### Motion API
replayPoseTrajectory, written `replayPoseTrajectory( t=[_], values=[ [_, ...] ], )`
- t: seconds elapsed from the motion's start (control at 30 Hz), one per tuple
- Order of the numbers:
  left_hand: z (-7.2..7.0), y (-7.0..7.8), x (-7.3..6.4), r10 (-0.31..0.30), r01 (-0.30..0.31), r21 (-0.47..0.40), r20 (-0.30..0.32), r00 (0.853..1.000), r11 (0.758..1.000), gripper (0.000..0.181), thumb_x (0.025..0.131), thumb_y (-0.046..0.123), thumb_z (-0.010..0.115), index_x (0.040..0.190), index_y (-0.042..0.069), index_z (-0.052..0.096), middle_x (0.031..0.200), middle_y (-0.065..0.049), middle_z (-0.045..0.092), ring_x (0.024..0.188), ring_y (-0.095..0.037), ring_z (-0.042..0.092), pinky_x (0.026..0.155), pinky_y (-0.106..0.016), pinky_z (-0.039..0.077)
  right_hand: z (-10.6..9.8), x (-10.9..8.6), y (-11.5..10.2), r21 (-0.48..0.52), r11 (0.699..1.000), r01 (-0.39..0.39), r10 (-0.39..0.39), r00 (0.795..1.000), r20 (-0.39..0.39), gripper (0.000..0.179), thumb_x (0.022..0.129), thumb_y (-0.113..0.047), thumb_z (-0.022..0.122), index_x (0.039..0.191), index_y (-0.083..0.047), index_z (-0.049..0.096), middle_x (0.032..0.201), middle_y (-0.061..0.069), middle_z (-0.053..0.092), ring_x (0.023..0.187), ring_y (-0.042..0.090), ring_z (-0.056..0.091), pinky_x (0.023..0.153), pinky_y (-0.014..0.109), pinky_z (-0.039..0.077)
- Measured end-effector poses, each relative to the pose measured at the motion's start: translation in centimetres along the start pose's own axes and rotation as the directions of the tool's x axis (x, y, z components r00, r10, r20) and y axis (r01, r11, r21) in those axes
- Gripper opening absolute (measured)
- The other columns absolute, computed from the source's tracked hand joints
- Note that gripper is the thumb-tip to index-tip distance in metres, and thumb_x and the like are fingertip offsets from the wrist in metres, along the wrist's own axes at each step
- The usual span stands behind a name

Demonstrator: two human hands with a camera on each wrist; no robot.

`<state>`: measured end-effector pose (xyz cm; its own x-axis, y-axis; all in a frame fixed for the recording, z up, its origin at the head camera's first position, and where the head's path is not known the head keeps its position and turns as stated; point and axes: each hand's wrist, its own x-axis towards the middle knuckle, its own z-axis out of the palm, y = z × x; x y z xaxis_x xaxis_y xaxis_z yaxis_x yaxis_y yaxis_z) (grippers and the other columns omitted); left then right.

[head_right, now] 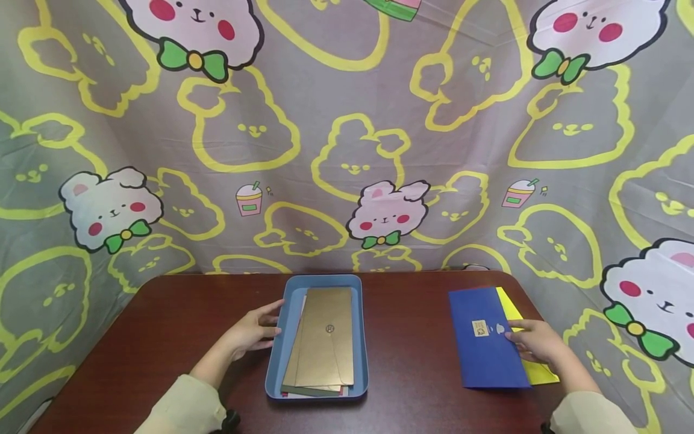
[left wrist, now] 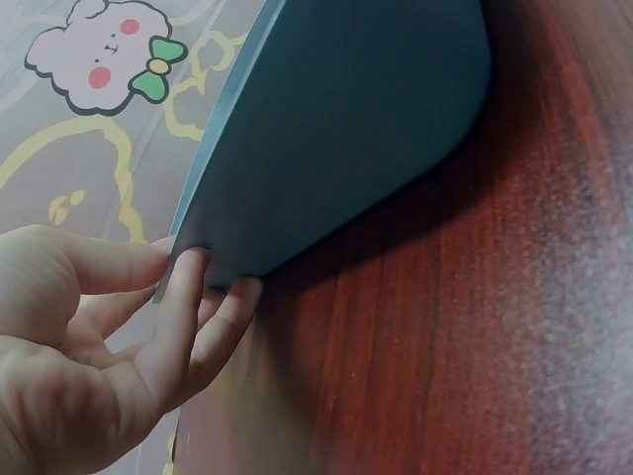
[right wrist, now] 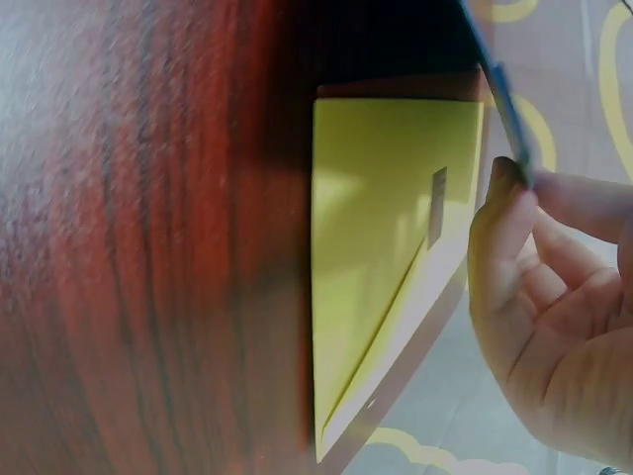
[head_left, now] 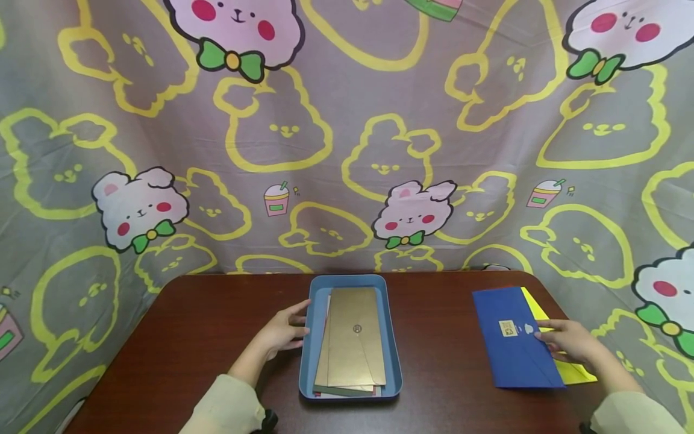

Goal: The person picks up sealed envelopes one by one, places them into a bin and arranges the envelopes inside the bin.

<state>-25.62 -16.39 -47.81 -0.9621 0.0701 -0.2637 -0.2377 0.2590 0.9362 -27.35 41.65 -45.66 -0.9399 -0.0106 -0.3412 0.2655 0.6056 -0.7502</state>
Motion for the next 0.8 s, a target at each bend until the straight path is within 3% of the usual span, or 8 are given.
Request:
replayPoseTrajectory(
  t=[0.27, 0.63, 0.8],
  values=[
    [0.0, 0.0, 0.0, 0.0, 0.0, 0.006, 0.002, 1.0, 1.0, 0.067, 0.095, -0.01, 0.062, 0.157, 0.007, 0.041, 0.131, -0.028, 0.059, 0.092, -0.024, 0.067, 0.078, -0.043, 0.06, -0.2, -0.2, -1.3, 0.08, 0.997, -0.002, 0.002, 1.0, 0.0, 0.058, 0.103, -0.016, 0.062, 0.14, 0.022, 0.038, 0.092, 0.003, 0.063, 0.073, 0.018, 0.061, 0.068, 0.029, 0.058],
    [0.0, -0.1, 0.0, 0.005, -0.005, 0.009, 0.004, 1.0, 1.0, 0.067, 0.095, -0.011, 0.062, 0.157, 0.008, 0.041, 0.13, -0.026, 0.06, 0.091, -0.024, 0.067, 0.079, -0.045, 0.06, 0.5, -0.6, -3.9, 0.071, 0.996, 0.06, -0.062, 0.998, 0.021, 0.06, 0.105, -0.026, 0.061, 0.14, 0.019, 0.042, 0.1, 0.003, 0.069, 0.086, 0.019, 0.067, 0.075, 0.033, 0.06],
    [-0.1, -0.1, -0.1, 0.001, -0.001, 0.006, 0.009, 1.0, 1.0, 0.067, 0.096, -0.01, 0.062, 0.157, 0.008, 0.041, 0.13, -0.026, 0.06, 0.091, -0.025, 0.067, 0.079, -0.046, 0.06, 1.3, -1.1, -5.0, 0.113, 0.989, 0.093, -0.098, 0.994, 0.04, 0.06, 0.105, -0.024, 0.06, 0.143, 0.018, 0.04, 0.093, 0.002, 0.066, 0.079, 0.018, 0.064, 0.072, 0.03, 0.059]
  ],
)
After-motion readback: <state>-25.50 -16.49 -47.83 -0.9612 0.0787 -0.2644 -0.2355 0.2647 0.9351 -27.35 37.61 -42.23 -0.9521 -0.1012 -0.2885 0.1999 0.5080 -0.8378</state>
